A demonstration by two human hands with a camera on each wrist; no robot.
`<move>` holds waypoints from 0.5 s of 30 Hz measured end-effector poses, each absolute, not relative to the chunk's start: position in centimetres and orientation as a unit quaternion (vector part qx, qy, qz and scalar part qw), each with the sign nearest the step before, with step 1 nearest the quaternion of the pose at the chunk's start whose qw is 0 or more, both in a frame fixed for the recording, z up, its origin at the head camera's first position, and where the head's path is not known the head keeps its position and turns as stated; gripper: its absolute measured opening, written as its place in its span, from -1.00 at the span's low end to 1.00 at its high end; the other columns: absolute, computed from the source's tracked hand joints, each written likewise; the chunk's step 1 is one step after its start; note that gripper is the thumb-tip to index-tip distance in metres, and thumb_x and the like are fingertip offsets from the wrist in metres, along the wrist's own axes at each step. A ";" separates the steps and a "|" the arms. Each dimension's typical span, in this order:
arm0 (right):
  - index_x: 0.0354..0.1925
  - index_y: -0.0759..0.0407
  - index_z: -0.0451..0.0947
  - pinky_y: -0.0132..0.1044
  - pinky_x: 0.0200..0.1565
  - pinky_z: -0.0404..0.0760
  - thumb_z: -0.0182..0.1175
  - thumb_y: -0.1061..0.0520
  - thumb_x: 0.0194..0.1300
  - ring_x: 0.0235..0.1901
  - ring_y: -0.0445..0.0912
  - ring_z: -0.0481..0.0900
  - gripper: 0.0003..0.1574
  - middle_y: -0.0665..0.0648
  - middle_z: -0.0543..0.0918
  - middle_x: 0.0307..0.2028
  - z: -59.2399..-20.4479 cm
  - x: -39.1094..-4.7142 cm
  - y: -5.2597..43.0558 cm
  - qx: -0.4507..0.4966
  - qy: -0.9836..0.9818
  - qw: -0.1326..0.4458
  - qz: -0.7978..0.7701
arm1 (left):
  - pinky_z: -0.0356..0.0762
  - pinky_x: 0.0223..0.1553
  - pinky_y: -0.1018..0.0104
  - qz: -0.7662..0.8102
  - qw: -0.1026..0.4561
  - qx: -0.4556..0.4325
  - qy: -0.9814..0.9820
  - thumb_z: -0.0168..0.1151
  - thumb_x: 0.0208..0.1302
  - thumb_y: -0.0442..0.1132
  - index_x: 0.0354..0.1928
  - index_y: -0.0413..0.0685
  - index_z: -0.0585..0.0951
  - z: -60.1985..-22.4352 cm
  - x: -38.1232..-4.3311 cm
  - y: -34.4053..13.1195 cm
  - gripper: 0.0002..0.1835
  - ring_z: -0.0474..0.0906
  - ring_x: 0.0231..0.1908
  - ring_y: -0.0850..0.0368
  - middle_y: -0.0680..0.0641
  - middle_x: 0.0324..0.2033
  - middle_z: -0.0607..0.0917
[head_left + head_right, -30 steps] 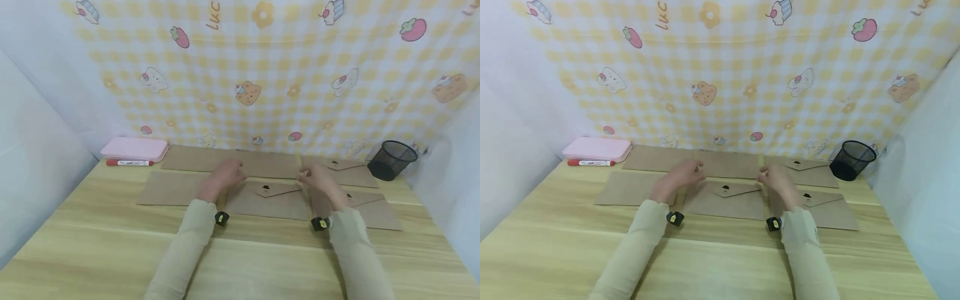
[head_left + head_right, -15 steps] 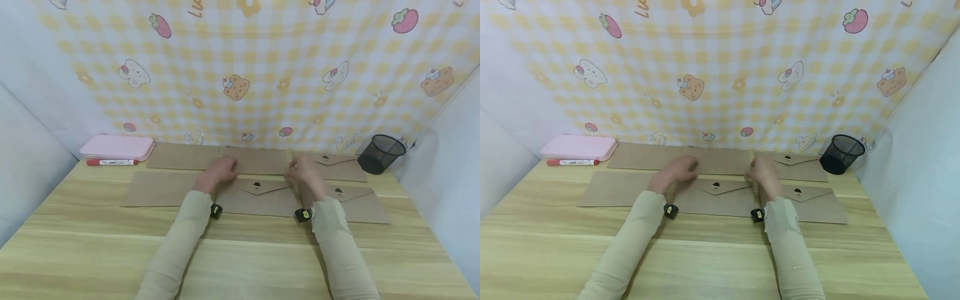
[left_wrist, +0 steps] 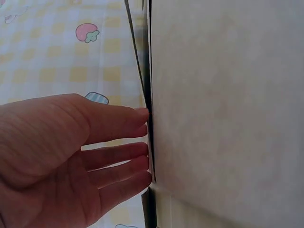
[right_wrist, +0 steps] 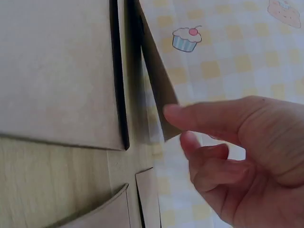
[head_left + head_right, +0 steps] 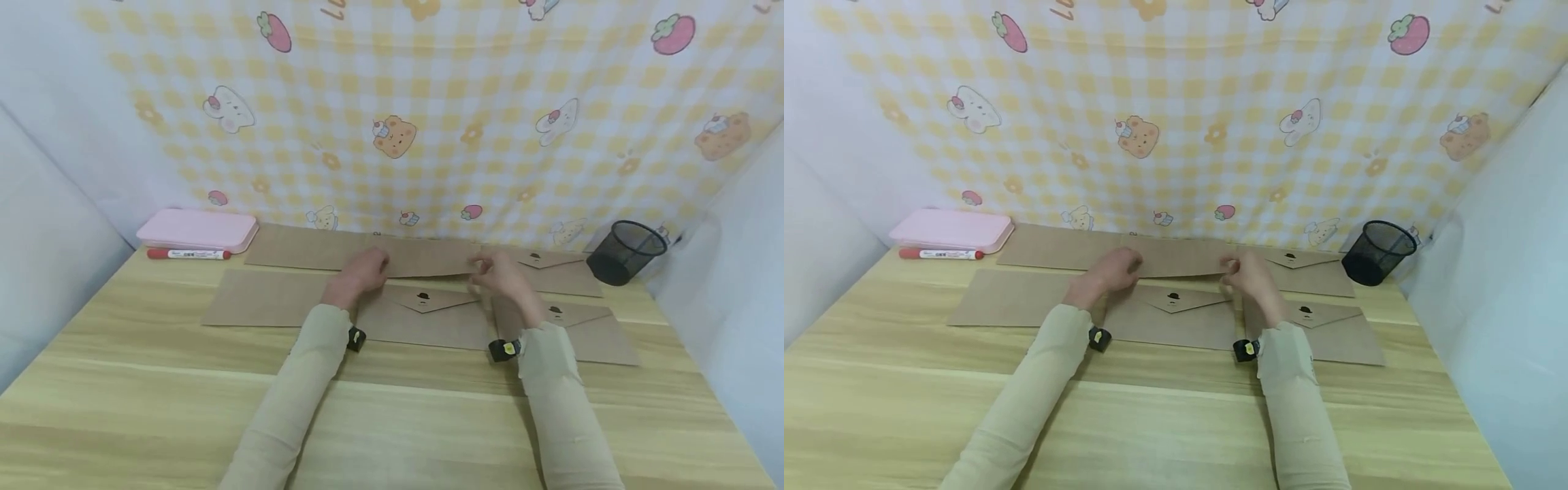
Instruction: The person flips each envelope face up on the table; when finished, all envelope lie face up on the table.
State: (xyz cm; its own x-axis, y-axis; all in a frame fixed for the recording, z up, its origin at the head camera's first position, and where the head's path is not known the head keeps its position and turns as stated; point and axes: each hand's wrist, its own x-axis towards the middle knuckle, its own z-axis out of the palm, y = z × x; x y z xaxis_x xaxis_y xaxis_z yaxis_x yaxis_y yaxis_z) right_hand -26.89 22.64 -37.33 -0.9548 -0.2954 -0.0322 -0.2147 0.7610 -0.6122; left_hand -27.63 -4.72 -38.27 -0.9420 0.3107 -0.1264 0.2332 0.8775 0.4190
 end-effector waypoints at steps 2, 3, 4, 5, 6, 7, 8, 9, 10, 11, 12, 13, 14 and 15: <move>0.04 0.38 0.50 -0.24 -0.42 0.48 0.20 0.32 0.15 -0.40 0.00 0.46 -0.56 0.26 0.55 -0.30 -37.3 -26.9 22.6 -0.136 0.937 0.058 -0.316 | 0.33 0.14 0.13 0.208 0.100 0.134 0.964 0.13 0.24 -0.38 0.11 -0.30 0.46 -38.2 -27.5 -4.7 -0.62 0.42 0.06 -0.09 -0.24 0.06 0.50; 0.01 0.38 0.52 -0.21 -0.39 0.49 0.19 0.33 0.15 -0.37 0.02 0.46 -0.59 0.27 0.55 -0.29 -37.3 -26.9 22.6 -0.133 0.938 0.060 -0.315 | 0.32 0.15 0.13 0.210 0.101 0.131 0.964 0.13 0.23 -0.38 0.12 -0.31 0.45 -38.2 -27.5 -4.7 -0.60 0.41 0.07 -0.10 -0.25 0.07 0.49; 0.00 0.37 0.54 -0.18 -0.35 0.50 0.19 0.33 0.15 -0.33 0.04 0.48 -0.61 0.26 0.57 -0.28 -37.4 -27.0 22.6 -0.131 0.940 0.061 -0.310 | 0.31 0.16 0.13 0.212 0.102 0.128 0.964 0.13 0.22 -0.39 0.13 -0.31 0.44 -38.2 -27.5 -4.7 -0.59 0.41 0.07 -0.10 -0.25 0.07 0.49; -0.02 0.36 0.55 -0.15 -0.32 0.51 0.20 0.33 0.13 -0.30 0.06 0.49 -0.61 0.26 0.58 -0.28 -37.5 -27.0 22.6 -0.131 0.941 0.062 -0.306 | 0.31 0.16 0.13 0.212 0.101 0.129 0.963 0.13 0.22 -0.39 0.13 -0.32 0.44 -38.2 -27.5 -4.7 -0.58 0.41 0.07 -0.10 -0.25 0.07 0.49; -0.03 0.35 0.56 -0.13 -0.28 0.52 0.22 0.32 0.12 -0.28 0.07 0.50 -0.61 0.26 0.59 -0.27 -37.6 -27.0 22.6 -0.131 0.943 0.066 -0.300 | 0.31 0.16 0.13 0.211 0.099 0.131 0.964 0.14 0.21 -0.38 0.14 -0.32 0.43 -38.3 -27.5 -4.7 -0.58 0.40 0.08 -0.10 -0.25 0.07 0.49; -0.04 0.34 0.57 -0.09 -0.25 0.52 0.23 0.31 0.10 -0.26 0.09 0.51 -0.61 0.27 0.59 -0.25 -37.7 -27.0 22.7 -0.132 0.945 0.069 -0.293 | 0.30 0.16 0.13 0.211 0.097 0.133 0.964 0.15 0.20 -0.38 0.14 -0.32 0.43 -38.3 -27.5 -4.7 -0.57 0.40 0.08 -0.10 -0.25 0.07 0.49; -0.05 0.32 0.58 -0.07 -0.22 0.53 0.25 0.31 0.09 -0.24 0.10 0.52 -0.61 0.27 0.60 -0.24 -37.9 -27.0 22.7 -0.130 0.947 0.071 -0.285 | 0.30 0.16 0.14 0.210 0.095 0.134 0.964 0.16 0.20 -0.38 0.14 -0.32 0.44 -38.4 -27.5 -4.7 -0.57 0.40 0.08 -0.10 -0.25 0.07 0.49; -0.05 0.33 0.58 -0.04 -0.19 0.52 0.27 0.30 0.07 -0.22 0.12 0.53 -0.60 0.29 0.61 -0.23 -38.0 -27.0 22.8 -0.132 0.950 0.069 -0.274 | 0.30 0.16 0.14 0.210 0.094 0.134 0.964 0.17 0.19 -0.38 0.13 -0.32 0.44 -38.4 -27.5 -4.7 -0.56 0.40 0.08 -0.10 -0.25 0.06 0.49; -0.05 0.31 0.58 -0.02 -0.17 0.52 0.28 0.28 0.06 -0.20 0.13 0.54 -0.59 0.30 0.61 -0.21 -38.2 -27.0 22.8 -0.131 0.954 0.066 -0.262 | 0.31 0.15 0.14 0.211 0.092 0.133 0.964 0.17 0.18 -0.39 0.12 -0.32 0.45 -38.5 -27.5 -4.7 -0.57 0.41 0.07 -0.10 -0.25 0.05 0.50; -0.06 0.31 0.58 -0.01 -0.16 0.52 0.28 0.28 0.06 -0.20 0.14 0.54 -0.59 0.31 0.62 -0.20 -38.3 -27.0 22.8 -0.129 0.956 0.063 -0.254 | 0.32 0.15 0.14 0.210 0.090 0.133 0.964 0.18 0.18 -0.39 0.11 -0.32 0.45 -38.5 -27.5 -4.7 -0.57 0.41 0.06 -0.09 -0.25 0.04 0.50; -0.05 0.31 0.58 0.01 -0.15 0.51 0.28 0.27 0.06 -0.19 0.16 0.54 -0.59 0.32 0.62 -0.20 -38.4 -27.0 22.8 -0.127 0.959 0.060 -0.247 | 0.33 0.14 0.14 0.211 0.089 0.132 0.964 0.18 0.17 -0.40 0.10 -0.32 0.46 -38.5 -27.5 -4.7 -0.58 0.42 0.05 -0.09 -0.25 0.04 0.51; -0.05 0.31 0.58 0.02 -0.15 0.51 0.27 0.27 0.07 -0.19 0.17 0.55 -0.60 0.34 0.62 -0.20 -38.4 -27.0 22.8 -0.126 0.961 0.057 -0.240 | 0.34 0.13 0.14 0.210 0.088 0.132 0.965 0.18 0.17 -0.40 0.09 -0.32 0.47 -38.5 -27.5 -4.6 -0.59 0.43 0.04 -0.09 -0.25 0.03 0.51; -0.05 0.31 0.58 0.02 -0.15 0.51 0.26 0.26 0.08 -0.19 0.18 0.55 -0.59 0.35 0.62 -0.20 -38.5 -27.0 22.8 -0.123 0.962 0.054 -0.237 | 0.35 0.12 0.14 0.210 0.087 0.132 0.965 0.17 0.17 -0.40 0.08 -0.32 0.48 -38.5 -27.6 -4.6 -0.61 0.43 0.03 -0.09 -0.25 0.02 0.52; -0.04 0.31 0.57 0.03 -0.14 0.51 0.26 0.26 0.09 -0.19 0.18 0.55 -0.59 0.35 0.62 -0.19 -38.5 -26.9 22.8 -0.123 0.963 0.053 -0.235 | 0.36 0.11 0.14 0.208 0.086 0.131 0.965 0.17 0.18 -0.41 0.06 -0.32 0.49 -38.5 -27.6 -4.5 -0.63 0.45 0.01 -0.09 -0.25 0.00 0.53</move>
State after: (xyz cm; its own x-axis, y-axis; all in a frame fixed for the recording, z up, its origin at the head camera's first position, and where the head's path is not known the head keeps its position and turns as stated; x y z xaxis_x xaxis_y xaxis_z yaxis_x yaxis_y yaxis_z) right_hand -26.94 22.78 -38.49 -0.9641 -0.2619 -0.0439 -0.2124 0.8596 -0.4648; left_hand -27.60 -4.52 -38.49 -0.9507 0.2894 -0.1118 0.2177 0.8790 0.4242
